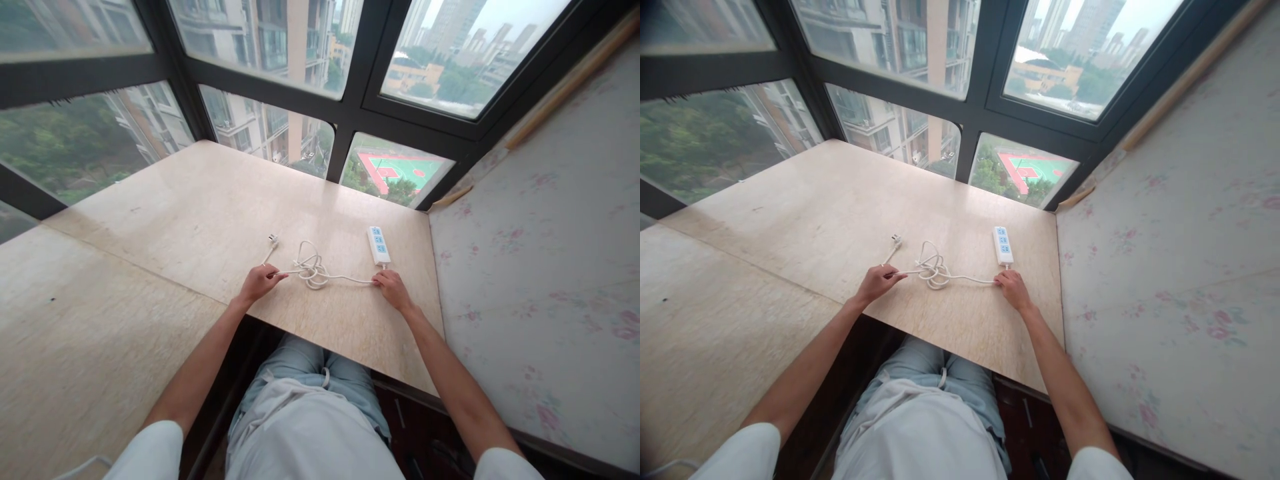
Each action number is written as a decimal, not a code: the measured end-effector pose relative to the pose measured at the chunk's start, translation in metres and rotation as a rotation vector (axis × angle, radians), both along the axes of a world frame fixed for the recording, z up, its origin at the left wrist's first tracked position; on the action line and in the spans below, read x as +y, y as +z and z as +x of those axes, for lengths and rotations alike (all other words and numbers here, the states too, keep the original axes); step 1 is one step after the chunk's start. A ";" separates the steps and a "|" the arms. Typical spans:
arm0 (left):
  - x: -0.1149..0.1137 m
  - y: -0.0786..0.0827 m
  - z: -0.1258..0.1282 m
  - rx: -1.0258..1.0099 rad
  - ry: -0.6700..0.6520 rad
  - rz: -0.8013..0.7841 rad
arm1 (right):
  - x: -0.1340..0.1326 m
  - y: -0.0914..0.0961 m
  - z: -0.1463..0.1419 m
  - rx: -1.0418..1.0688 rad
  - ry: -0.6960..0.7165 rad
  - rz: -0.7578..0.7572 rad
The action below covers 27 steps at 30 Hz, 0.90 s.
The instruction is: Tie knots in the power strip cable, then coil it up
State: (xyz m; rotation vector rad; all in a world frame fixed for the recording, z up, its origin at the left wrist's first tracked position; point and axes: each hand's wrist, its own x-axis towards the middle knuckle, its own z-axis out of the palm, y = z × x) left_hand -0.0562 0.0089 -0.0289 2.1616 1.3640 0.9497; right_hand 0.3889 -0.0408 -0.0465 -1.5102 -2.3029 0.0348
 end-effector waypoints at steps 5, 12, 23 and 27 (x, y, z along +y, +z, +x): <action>0.005 -0.006 -0.017 0.210 -0.175 0.074 | -0.006 -0.002 0.006 -0.010 -0.053 0.013; 0.023 -0.003 -0.038 0.419 -0.223 0.226 | -0.014 -0.004 0.006 -0.020 -0.110 0.043; 0.032 -0.007 -0.065 0.424 -0.104 0.234 | -0.024 -0.003 0.009 -0.063 -0.202 0.027; 0.030 -0.013 -0.082 0.362 -0.006 0.239 | -0.030 0.004 0.011 -0.080 -0.233 -0.004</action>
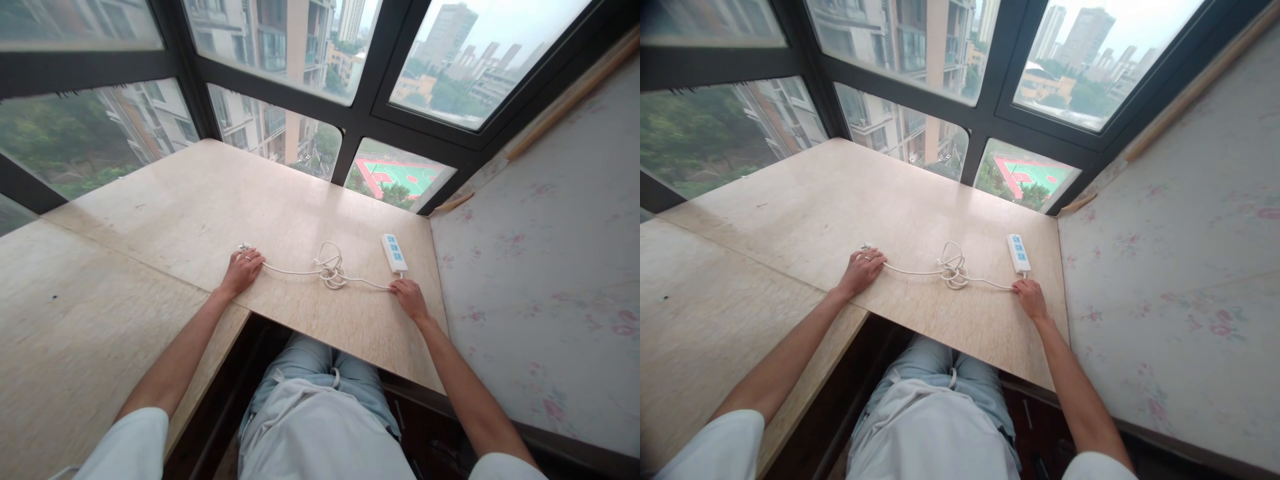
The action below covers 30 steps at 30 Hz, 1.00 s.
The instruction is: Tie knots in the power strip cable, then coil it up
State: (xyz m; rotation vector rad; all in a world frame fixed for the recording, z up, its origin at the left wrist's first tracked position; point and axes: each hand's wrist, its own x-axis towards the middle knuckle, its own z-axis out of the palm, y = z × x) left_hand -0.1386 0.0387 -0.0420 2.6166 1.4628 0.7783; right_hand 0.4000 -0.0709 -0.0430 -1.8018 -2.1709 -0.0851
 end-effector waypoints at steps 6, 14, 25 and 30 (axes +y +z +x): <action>-0.003 -0.004 -0.001 -0.028 0.086 -0.005 | 0.003 0.006 -0.005 0.012 -0.052 -0.074; -0.001 0.008 0.009 0.062 0.195 -0.003 | 0.021 0.017 -0.032 0.172 -0.089 -0.093; 0.005 0.014 0.019 0.062 0.263 -0.077 | 0.075 0.009 -0.141 0.457 0.035 -0.181; 0.007 0.013 0.030 -0.038 0.208 -0.163 | 0.081 -0.004 -0.150 0.541 -0.083 -0.212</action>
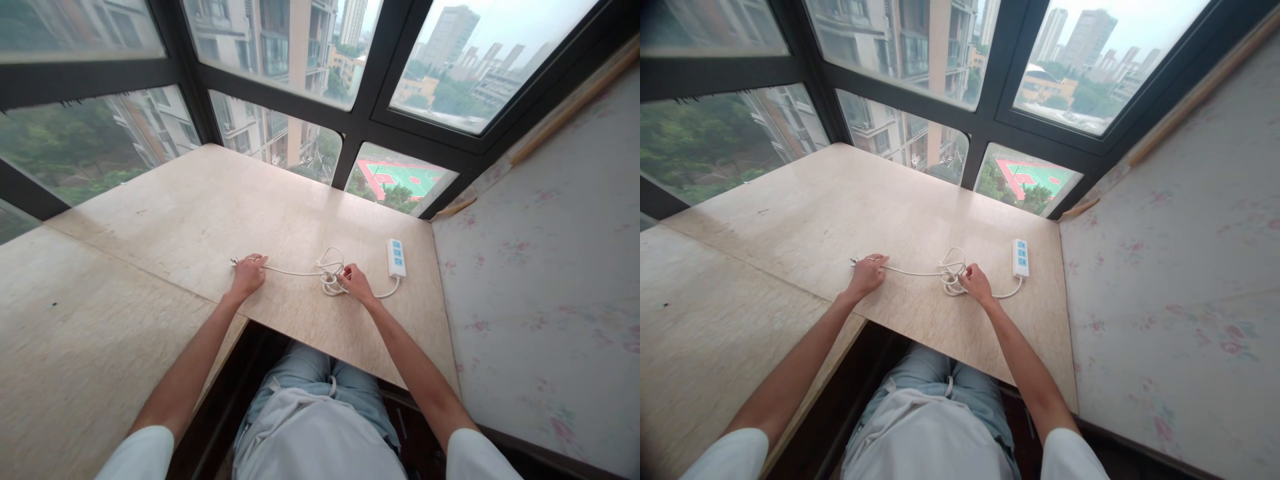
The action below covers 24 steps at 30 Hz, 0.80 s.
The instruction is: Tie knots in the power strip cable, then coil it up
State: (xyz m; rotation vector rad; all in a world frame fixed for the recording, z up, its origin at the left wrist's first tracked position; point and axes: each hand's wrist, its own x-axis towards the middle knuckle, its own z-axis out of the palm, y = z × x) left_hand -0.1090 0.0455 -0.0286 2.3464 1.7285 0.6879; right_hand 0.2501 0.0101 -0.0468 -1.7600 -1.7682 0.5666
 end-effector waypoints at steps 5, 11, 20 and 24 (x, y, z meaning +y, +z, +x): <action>-0.021 0.010 0.036 -0.259 0.034 0.073 | 0.005 0.001 -0.002 0.091 0.011 -0.015; -0.056 0.032 0.107 -0.471 -0.075 0.006 | 0.006 0.007 -0.003 0.209 0.103 0.002; -0.085 0.038 0.161 -0.669 0.072 -0.174 | -0.034 0.024 0.004 0.288 -0.025 0.340; -0.086 0.039 0.172 -1.228 0.127 -0.580 | -0.055 0.021 0.008 0.134 0.021 0.519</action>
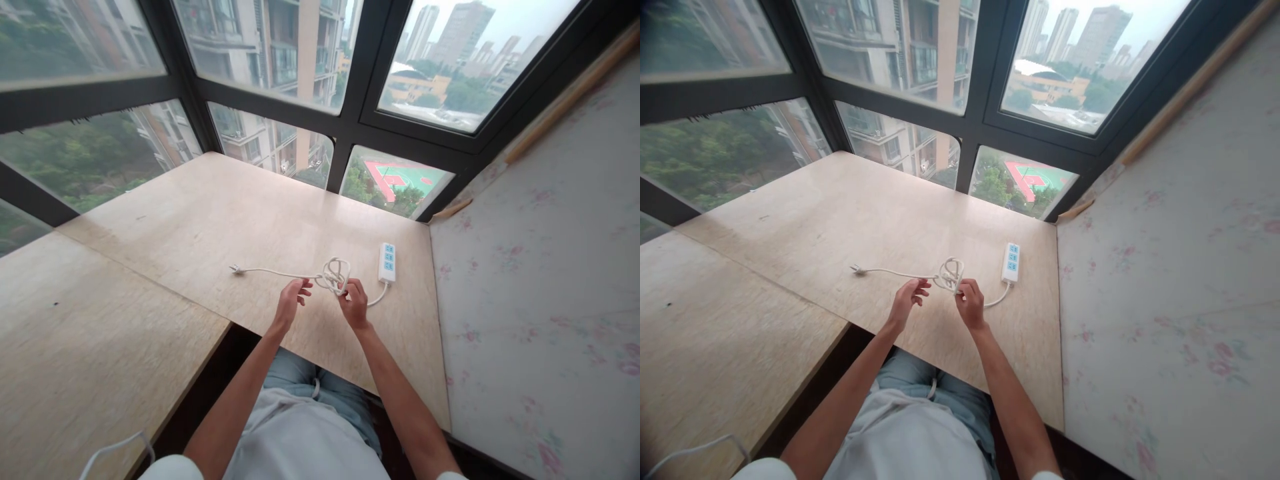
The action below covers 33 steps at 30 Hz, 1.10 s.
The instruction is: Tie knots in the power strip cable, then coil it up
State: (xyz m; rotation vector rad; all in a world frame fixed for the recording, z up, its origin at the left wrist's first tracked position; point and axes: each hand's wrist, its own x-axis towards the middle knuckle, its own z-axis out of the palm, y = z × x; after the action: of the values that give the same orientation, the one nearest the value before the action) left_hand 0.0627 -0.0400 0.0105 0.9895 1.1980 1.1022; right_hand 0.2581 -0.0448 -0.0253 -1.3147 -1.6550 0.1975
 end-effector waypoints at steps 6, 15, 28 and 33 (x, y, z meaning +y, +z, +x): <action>-0.002 0.012 0.009 -0.355 -0.118 -0.242 | -0.022 -0.014 0.001 -0.180 0.053 0.017; -0.012 0.003 0.026 -0.240 -0.219 -0.252 | -0.036 -0.022 0.000 -0.214 0.211 0.019; -0.015 -0.022 0.022 -0.139 -0.110 -0.182 | -0.050 0.007 0.000 0.309 0.031 -0.128; -0.016 -0.030 0.017 -0.153 -0.166 -0.089 | -0.035 0.028 -0.005 0.373 0.110 -0.258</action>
State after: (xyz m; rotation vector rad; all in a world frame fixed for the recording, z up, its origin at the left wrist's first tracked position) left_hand 0.0802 -0.0556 -0.0199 0.9022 1.0143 0.9674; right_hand 0.2528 -0.0796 0.0028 -1.2822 -1.4131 0.6992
